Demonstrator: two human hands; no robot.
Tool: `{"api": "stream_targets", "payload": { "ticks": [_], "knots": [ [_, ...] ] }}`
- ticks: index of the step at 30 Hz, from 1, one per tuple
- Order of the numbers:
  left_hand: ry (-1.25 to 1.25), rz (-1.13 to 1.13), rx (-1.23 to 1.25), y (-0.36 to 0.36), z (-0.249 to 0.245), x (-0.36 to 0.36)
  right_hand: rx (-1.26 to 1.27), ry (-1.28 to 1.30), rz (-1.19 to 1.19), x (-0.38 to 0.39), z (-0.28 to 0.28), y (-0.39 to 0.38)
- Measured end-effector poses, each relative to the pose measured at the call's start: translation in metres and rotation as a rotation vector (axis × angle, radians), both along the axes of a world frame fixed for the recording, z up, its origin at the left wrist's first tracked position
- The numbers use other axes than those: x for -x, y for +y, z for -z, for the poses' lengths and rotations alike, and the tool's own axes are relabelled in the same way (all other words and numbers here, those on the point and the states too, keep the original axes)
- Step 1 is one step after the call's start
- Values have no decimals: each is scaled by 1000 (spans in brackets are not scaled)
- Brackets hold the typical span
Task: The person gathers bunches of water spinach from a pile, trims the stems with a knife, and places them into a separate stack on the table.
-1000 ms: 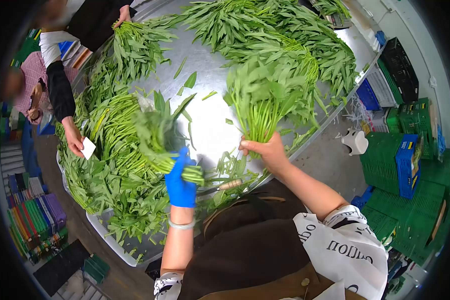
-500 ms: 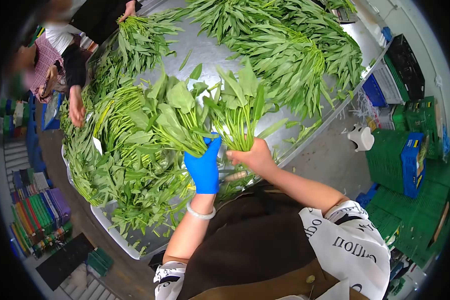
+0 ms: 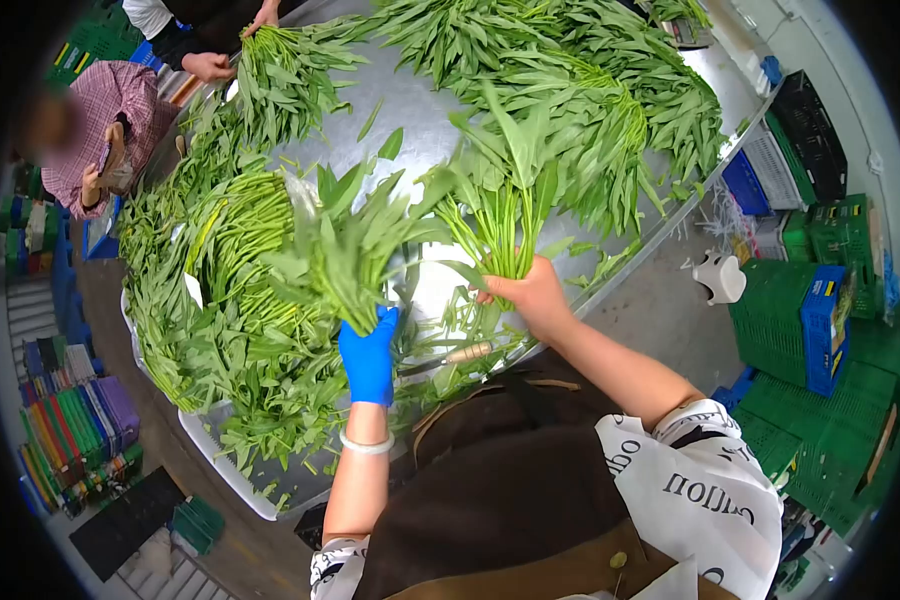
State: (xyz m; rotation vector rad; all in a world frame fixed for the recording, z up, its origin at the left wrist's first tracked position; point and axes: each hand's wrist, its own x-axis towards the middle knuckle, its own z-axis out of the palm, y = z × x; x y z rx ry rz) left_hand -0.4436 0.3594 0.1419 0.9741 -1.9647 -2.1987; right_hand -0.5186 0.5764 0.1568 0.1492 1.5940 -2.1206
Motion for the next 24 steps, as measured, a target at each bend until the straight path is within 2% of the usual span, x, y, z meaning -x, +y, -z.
{"api": "stream_targets", "payload": {
  "ticks": [2, 6, 10, 13, 14, 17, 18, 21, 24],
  "knots": [
    [65, -113, -350, 10, -12, 2, -20, 20, 20, -5, -1, -3],
    [77, -125, -707, 22, 6, 1, 20, 48, 43, -14, -4, -13],
    [65, 3, -781, 32, 27, -7, -51, 38, 38, -21, 11, -18],
    [24, 10, -883, 39, 41, -12, -128, -94, -94, -28, 30, -24],
    [-48, 83, -857, 34, 57, -19, -135, -216, -128, -32, 32, -25],
    [-80, 138, -953, 33, 56, -24, -106, -301, -164, -37, 34, -29],
    [-63, 131, -975, 35, 48, -23, -70, -189, -170, -36, 38, -29],
    [-76, 86, -767, 36, 50, -23, -79, -144, -190, -31, 42, -25],
    [-74, 97, -808, 31, 46, -17, -133, -110, -176, -26, 43, -23]
  ]
}}
